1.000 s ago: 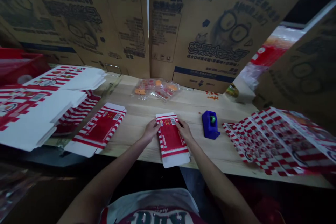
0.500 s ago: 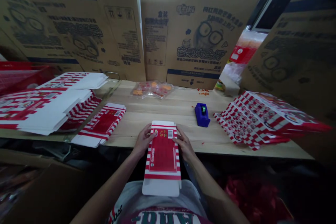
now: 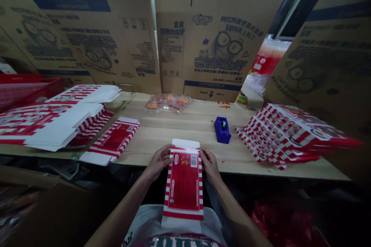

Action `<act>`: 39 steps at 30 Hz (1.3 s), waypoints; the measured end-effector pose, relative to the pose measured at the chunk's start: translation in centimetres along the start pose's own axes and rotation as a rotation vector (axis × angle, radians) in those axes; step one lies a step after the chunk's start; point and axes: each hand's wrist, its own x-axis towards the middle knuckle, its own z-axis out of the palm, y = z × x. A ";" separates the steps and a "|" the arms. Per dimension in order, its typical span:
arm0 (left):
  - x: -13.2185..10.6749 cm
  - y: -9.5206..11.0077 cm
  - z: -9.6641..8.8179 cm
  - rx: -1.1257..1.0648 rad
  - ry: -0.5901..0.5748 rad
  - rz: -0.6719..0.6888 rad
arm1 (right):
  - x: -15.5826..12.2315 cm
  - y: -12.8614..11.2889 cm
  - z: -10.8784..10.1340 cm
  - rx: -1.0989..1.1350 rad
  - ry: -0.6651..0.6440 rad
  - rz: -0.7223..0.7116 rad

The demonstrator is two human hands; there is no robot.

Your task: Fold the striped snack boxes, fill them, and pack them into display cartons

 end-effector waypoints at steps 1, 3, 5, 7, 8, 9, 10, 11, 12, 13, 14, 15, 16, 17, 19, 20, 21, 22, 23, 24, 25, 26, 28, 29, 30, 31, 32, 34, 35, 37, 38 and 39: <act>0.2 0.0 0.1 0.026 0.035 0.001 | 0.2 -0.2 -0.1 -0.026 -0.010 -0.016; 0.8 0.0 0.2 0.069 0.147 0.022 | 0.7 -0.4 -0.1 -0.074 -0.029 -0.059; 1.4 -0.1 0.2 0.088 0.252 0.053 | 1.1 -0.7 0.0 -0.098 -0.050 -0.096; 1.9 -0.1 0.2 0.092 0.298 0.069 | 1.4 -0.9 0.1 -0.073 -0.067 -0.085; 2.0 0.1 0.1 0.097 0.308 0.070 | 1.6 -1.0 0.1 -0.041 -0.075 -0.060; 2.1 0.3 0.0 0.100 0.312 0.067 | 1.7 -1.1 0.1 0.000 -0.087 -0.028; 2.2 0.7 -0.1 0.105 0.308 0.061 | 1.9 -1.3 0.1 0.042 -0.109 0.008; 2.2 1.0 -0.2 0.114 0.291 0.051 | 2.1 -1.5 0.0 0.078 -0.146 0.045; 2.3 1.4 -0.4 0.127 0.263 0.036 | 2.2 -1.7 -0.1 0.104 -0.199 0.081; 2.3 1.8 -0.5 0.144 0.229 0.020 | 2.4 -1.8 -0.2 0.115 -0.262 0.112; 2.3 2.1 -0.7 0.164 0.196 0.005 | 2.5 -1.9 -0.3 0.114 -0.319 0.138; 2.3 2.3 -0.9 0.185 0.168 -0.007 | 2.7 -2.0 -0.4 0.105 -0.359 0.154; 2.3 2.5 -1.0 0.204 0.150 -0.013 | 2.7 -2.0 -0.5 0.093 -0.379 0.164; 2.2 2.6 -1.1 0.220 0.144 -0.015 | 2.8 -2.0 -0.6 0.079 -0.381 0.168; 2.0 2.5 -1.4 0.251 0.144 -0.015 | 2.7 -1.9 -0.6 0.054 -0.365 0.166; 1.9 2.5 -1.5 0.265 0.142 -0.016 | 2.7 -1.8 -0.5 0.046 -0.361 0.167; 1.8 2.4 -1.6 0.276 0.138 -0.017 | 2.6 -1.7 -0.5 0.041 -0.364 0.170; 1.6 2.3 -1.8 0.284 0.134 -0.018 | 2.6 -1.7 -0.4 0.043 -0.369 0.177; 1.5 2.2 -1.9 0.291 0.132 -0.019 | 2.6 -1.7 -0.4 0.050 -0.377 0.189; 1.4 2.2 -2.0 0.297 0.130 -0.018 | 2.7 -1.7 -0.3 0.060 -0.385 0.205; 1.3 2.2 -2.1 0.304 0.130 -0.016 | 2.8 -1.7 -0.2 0.072 -0.391 0.221; 1.2 2.3 -2.2 0.313 0.128 -0.014 | 2.9 -1.7 0.0 0.082 -0.394 0.235; 1.2 2.4 -2.4 0.333 0.117 -0.012 | 3.2 -1.7 0.2 0.076 -0.394 0.250; 1.2 2.5 -2.4 0.344 0.109 -0.011 | 3.3 -1.7 0.3 0.061 -0.389 0.250; 1.3 2.5 -2.4 0.355 0.101 -0.011 | 3.4 -1.6 0.4 0.045 -0.381 0.247; 1.4 2.5 -2.5 0.367 0.095 -0.009 | 3.4 -1.5 0.4 0.031 -0.376 0.244; 1.5 2.4 -2.5 0.379 0.088 -0.009 | 3.4 -1.3 0.4 0.023 -0.370 0.239; 1.8 2.2 -2.5 0.413 0.076 -0.006 | 3.2 -1.1 0.2 0.014 -0.359 0.224; 2.0 2.0 -2.5 0.433 0.070 -0.004 | 3.1 -1.0 0.1 0.003 -0.353 0.214; 2.3 1.8 -2.5 0.475 0.061 0.001 | 3.0 -0.9 -0.1 -0.037 -0.337 0.192; 2.5 1.7 -2.4 0.492 0.058 0.002 | 3.0 -0.9 -0.2 -0.059 -0.332 0.184; 2.5 1.7 -2.3 0.506 0.055 0.001 | 3.0 -1.0 -0.3 -0.079 -0.339 0.181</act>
